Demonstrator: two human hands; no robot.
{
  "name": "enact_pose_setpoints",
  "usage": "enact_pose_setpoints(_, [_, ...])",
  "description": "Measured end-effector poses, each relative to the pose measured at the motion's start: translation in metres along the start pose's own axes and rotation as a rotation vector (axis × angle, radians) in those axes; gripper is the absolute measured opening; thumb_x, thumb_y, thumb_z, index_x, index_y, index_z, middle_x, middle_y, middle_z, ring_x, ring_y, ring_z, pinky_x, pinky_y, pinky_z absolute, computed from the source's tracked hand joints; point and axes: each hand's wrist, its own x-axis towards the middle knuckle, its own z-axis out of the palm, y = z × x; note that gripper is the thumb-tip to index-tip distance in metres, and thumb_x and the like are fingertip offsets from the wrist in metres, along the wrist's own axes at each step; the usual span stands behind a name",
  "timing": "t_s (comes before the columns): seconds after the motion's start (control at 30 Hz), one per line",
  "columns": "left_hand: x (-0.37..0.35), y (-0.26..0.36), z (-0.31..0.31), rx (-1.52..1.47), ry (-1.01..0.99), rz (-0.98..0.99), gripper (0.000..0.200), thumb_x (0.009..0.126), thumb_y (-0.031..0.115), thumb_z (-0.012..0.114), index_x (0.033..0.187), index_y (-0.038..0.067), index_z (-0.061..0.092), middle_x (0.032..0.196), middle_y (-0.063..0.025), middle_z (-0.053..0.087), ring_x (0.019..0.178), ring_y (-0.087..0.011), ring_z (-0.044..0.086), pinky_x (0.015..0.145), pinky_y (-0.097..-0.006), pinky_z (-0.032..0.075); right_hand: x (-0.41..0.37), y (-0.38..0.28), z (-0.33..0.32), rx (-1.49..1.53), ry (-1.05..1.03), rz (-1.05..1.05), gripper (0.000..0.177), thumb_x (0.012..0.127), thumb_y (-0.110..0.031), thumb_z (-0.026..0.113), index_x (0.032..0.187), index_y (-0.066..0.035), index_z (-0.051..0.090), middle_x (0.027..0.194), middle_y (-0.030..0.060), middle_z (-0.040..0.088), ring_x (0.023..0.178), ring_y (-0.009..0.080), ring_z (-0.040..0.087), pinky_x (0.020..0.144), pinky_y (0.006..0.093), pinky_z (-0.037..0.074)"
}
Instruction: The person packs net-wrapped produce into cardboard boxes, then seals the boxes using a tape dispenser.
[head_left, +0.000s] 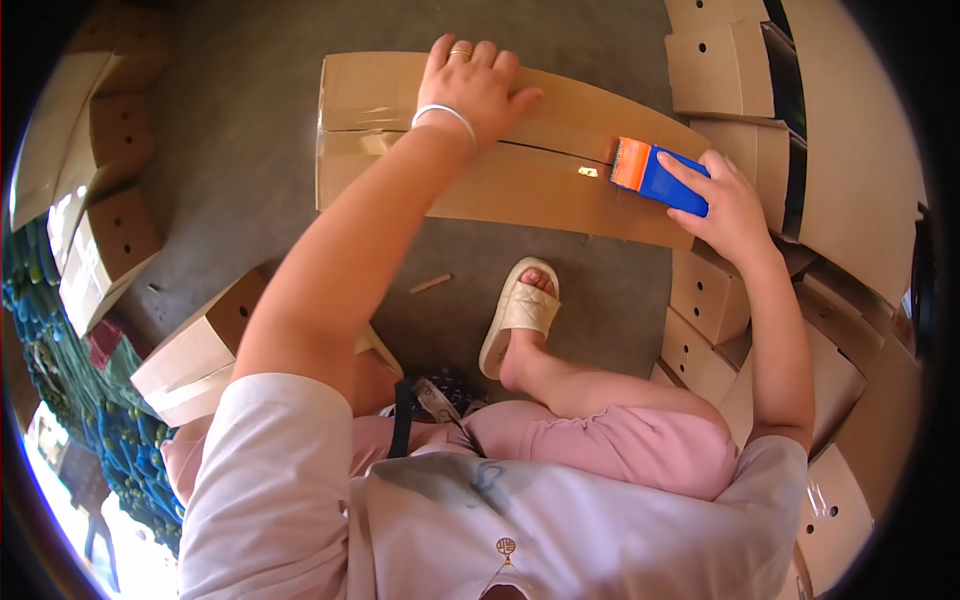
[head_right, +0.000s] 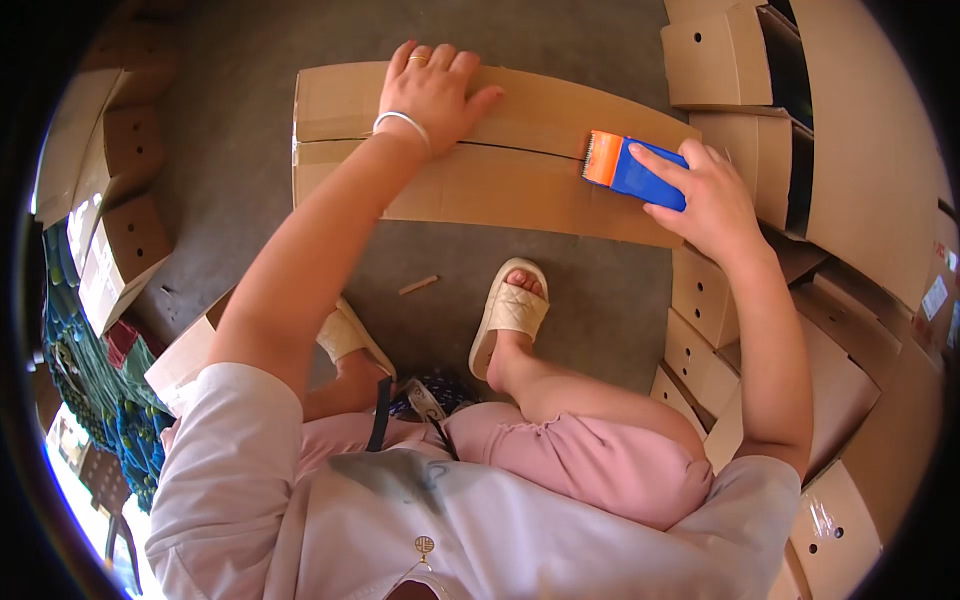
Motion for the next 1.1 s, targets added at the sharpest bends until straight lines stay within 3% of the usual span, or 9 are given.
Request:
enact_pose_setpoints(0.13, [-0.012, -0.018, -0.005, -0.149, -0.01, 0.009, 0.036, 0.092, 0.042, 0.051, 0.109, 0.011, 0.061, 0.104, -0.0089, 0.061, 0.108, -0.0296, 0.054, 0.106, -0.0442, 0.03, 0.003, -0.013, -0.002, 0.02, 0.012, -0.037, 0.064, 0.07, -0.023, 0.076, 0.131, -0.032, 0.057, 0.092, 0.0076, 0.05, 0.088, 0.0274, 0.055, 0.08, 0.0398, 0.048])
enact_pose_setpoints(0.43, [-0.087, -0.144, -0.039, -0.033, -0.044, 0.033, 0.029, 0.093, 0.031, 0.049, 0.109, 0.009, 0.059, 0.106, -0.0105, 0.06, 0.107, -0.0319, 0.053, 0.106, -0.0455, 0.03, 0.03, -0.102, 0.001, 0.176, 0.161, -0.34, 0.059, 0.068, -0.023, 0.076, 0.124, -0.028, 0.061, 0.086, 0.0077, 0.049, 0.082, 0.0256, 0.056, 0.072, 0.0398, 0.049])
enact_pose_setpoints(0.53, [-0.103, -0.156, -0.047, -0.018, -0.064, 0.04, 0.027, 0.093, 0.026, 0.048, 0.109, 0.007, 0.058, 0.105, -0.0115, 0.059, 0.106, -0.0322, 0.053, 0.105, -0.0458, 0.031, 0.014, -0.078, -0.005, 0.222, 0.156, -0.383, 0.063, 0.065, -0.019, 0.078, 0.125, -0.028, 0.061, 0.091, 0.0084, 0.051, 0.084, 0.0273, 0.056, 0.075, 0.0399, 0.049])
enact_pose_setpoints(0.63, [-0.101, -0.152, -0.042, 0.021, -0.048, 0.009, 0.027, 0.092, 0.025, 0.049, 0.11, 0.006, 0.057, 0.104, -0.0117, 0.059, 0.105, -0.0323, 0.053, 0.104, -0.0457, 0.031, -0.01, -0.016, 0.009, 0.15, 0.057, -0.208, 0.068, 0.064, -0.016, 0.079, 0.128, -0.028, 0.059, 0.094, 0.0084, 0.051, 0.086, 0.0282, 0.055, 0.079, 0.0395, 0.048])
enact_pose_setpoints(0.67, [-0.103, -0.157, -0.038, 0.03, -0.034, 0.011, 0.028, 0.089, 0.026, 0.056, 0.111, 0.01, 0.059, 0.106, -0.0108, 0.06, 0.108, -0.0315, 0.053, 0.103, -0.0458, 0.031, -0.014, -0.001, 0.016, 0.159, 0.046, -0.173, 0.07, 0.064, -0.015, 0.079, 0.129, -0.028, 0.058, 0.096, 0.0084, 0.051, 0.087, 0.0286, 0.055, 0.08, 0.0394, 0.048])
enact_pose_setpoints(0.8, [-0.108, -0.155, -0.024, 0.098, -0.049, -0.073, 0.036, 0.089, 0.032, 0.056, 0.118, 0.012, 0.055, 0.115, -0.0096, 0.058, 0.112, -0.03, 0.05, 0.104, -0.0466, 0.029, -0.01, 0.018, 0.041, 0.258, 0.069, -0.172, 0.07, 0.064, -0.013, 0.08, 0.129, -0.028, 0.059, 0.095, 0.0073, 0.051, 0.089, 0.0265, 0.053, 0.081, 0.037, 0.047])
enact_pose_setpoints(0.9, [-0.079, -0.058, -0.019, 0.088, -0.092, -0.013, 0.046, 0.085, 0.03, 0.063, 0.124, 0.011, 0.049, 0.12, -0.0103, 0.054, 0.116, -0.0305, 0.047, 0.106, -0.0496, 0.027, -0.006, 0.023, 0.045, 0.305, 0.075, -0.196, 0.071, 0.063, -0.012, 0.081, 0.129, -0.03, 0.06, 0.095, 0.0069, 0.051, 0.09, 0.0257, 0.053, 0.081, 0.0365, 0.047])
enact_pose_setpoints(1.0, [-0.037, 0.053, -0.004, -0.048, -0.211, 0.063, 0.053, 0.088, 0.037, 0.057, 0.132, 0.008, 0.044, 0.131, -0.0108, 0.049, 0.126, -0.0289, 0.041, 0.112, -0.0502, 0.021, -0.006, 0.026, 0.047, 0.292, 0.083, -0.219, 0.071, 0.064, -0.012, 0.08, 0.129, -0.031, 0.059, 0.095, 0.0069, 0.051, 0.091, 0.0257, 0.053, 0.082, 0.0365, 0.047])
enact_pose_setpoints(1.1, [-0.028, 0.087, 0.006, -0.118, -0.128, 0.117, 0.058, 0.089, 0.038, 0.056, 0.137, 0.009, 0.041, 0.134, -0.0088, 0.046, 0.128, -0.0282, 0.039, 0.113, -0.0513, 0.019, -0.017, 0.04, 0.067, 0.354, 0.062, -0.186, 0.07, 0.064, -0.013, 0.08, 0.129, -0.031, 0.059, 0.095, 0.0077, 0.052, 0.091, 0.0265, 0.053, 0.082, 0.0372, 0.047])
